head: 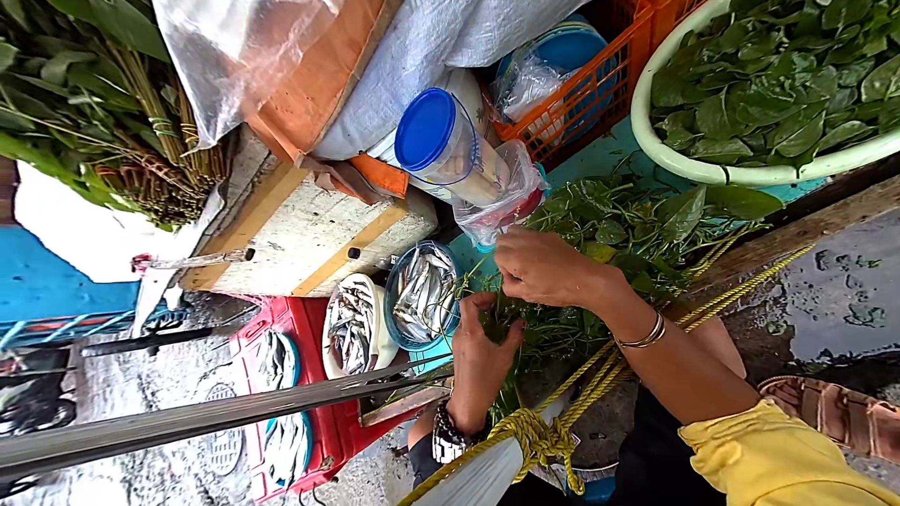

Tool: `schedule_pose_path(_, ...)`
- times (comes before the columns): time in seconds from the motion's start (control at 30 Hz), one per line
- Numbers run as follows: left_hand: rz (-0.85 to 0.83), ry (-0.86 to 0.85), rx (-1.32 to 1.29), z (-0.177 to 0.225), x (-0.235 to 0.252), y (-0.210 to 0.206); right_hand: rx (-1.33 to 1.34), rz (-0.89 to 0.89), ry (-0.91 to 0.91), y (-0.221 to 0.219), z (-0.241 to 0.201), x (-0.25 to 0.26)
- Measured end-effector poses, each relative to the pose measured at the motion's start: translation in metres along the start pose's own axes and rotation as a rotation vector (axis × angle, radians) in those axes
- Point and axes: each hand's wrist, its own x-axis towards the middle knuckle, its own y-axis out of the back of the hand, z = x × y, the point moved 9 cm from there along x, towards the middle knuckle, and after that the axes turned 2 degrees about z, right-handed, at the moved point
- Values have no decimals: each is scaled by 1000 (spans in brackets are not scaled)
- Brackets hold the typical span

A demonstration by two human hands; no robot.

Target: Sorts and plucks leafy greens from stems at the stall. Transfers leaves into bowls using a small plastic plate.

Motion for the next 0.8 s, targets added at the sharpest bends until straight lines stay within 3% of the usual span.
schedule_pose_path(0.13,61,-73,24,8,7,-1,50,-9,-141,13,13,3)
schedule_pose_path(0.17,69,-67,3,6,8,-1,111,67,-149,22,21,2)
schedule_pose_path(0.27,87,12,-92,-10,13,4,468,320,-184,50,45,-8)
schedule_pose_path(0.4,161,95,-212,-30,23,16,866,258,-299,51,59,-14)
schedule_pose_path(0.67,279,130,-364,-36,46,23,570,-41,-286,18,51,-14)
schedule_pose_path(0.8,281,164,-387,-40,46,19,325,-51,-385,1,54,-30)
